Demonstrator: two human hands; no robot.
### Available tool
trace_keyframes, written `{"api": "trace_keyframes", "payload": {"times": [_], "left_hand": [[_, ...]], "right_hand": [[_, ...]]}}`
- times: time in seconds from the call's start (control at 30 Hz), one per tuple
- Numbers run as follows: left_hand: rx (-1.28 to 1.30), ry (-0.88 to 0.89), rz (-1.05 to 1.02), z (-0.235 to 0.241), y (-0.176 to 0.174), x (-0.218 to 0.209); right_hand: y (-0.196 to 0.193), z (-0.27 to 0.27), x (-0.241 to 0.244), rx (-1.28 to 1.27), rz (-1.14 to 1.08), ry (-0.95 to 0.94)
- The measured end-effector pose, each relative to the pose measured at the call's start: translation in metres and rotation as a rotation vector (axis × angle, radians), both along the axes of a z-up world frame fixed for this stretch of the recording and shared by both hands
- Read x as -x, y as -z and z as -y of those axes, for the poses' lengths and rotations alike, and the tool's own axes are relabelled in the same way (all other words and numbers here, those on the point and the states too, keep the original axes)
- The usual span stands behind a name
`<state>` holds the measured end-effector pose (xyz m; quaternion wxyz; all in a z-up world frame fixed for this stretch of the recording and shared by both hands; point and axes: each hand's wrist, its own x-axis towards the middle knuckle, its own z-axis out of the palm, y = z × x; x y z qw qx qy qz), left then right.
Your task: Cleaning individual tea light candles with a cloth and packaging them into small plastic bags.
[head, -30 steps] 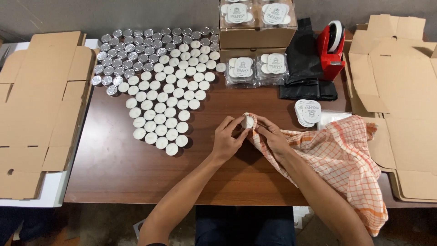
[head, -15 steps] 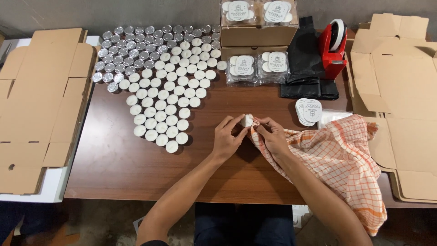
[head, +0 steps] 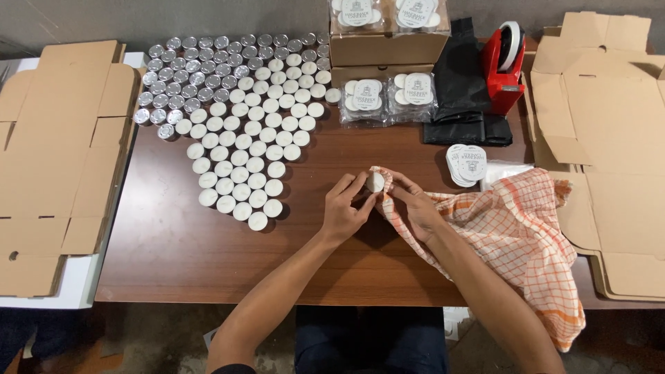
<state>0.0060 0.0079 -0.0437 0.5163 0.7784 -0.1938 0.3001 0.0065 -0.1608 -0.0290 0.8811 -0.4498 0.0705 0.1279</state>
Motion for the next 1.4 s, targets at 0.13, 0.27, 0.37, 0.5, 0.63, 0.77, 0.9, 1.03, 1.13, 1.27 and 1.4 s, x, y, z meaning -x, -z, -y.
{"api": "trace_keyframes", "payload": {"times": [0.13,0.27,0.37,0.5,0.63,0.77,0.9,1.03,1.13,1.27,1.4], "left_hand": [[-0.022,0.005,-0.001,0.001,0.006,-0.001],[-0.038,-0.022,0.03,-0.003,0.009,-0.003],[-0.041,-0.028,0.024,-0.003,0.009,-0.003],[-0.008,-0.029,0.006,0.0,0.004,-0.002],[-0.019,-0.042,0.01,-0.002,0.008,-0.004],[-0.024,-0.037,-0.015,-0.003,0.011,-0.001],[-0.007,-0.041,-0.059,-0.003,0.009,-0.002],[0.0,-0.032,-0.072,-0.003,0.012,-0.004],[0.001,-0.056,-0.077,-0.002,0.013,-0.002],[-0.004,-0.046,-0.069,-0.003,0.005,-0.005],[0.014,-0.006,-0.096,-0.005,0.01,-0.003]], "right_hand": [[0.016,0.001,0.003,-0.015,-0.018,0.029],[0.014,-0.002,0.0,0.166,0.144,-0.003],[0.004,-0.003,0.002,0.153,0.171,-0.016],[0.072,0.017,-0.016,0.279,0.17,0.048],[0.012,-0.005,0.0,0.253,0.177,0.034],[0.03,0.002,-0.003,0.25,0.177,0.039],[0.037,0.005,-0.007,0.362,0.175,0.085],[-0.011,-0.012,0.005,0.366,0.19,0.058],[0.037,0.004,-0.005,0.41,0.203,0.086],[0.011,-0.005,-0.002,0.463,0.202,0.098],[0.046,0.009,-0.007,0.485,0.19,0.1]]}}
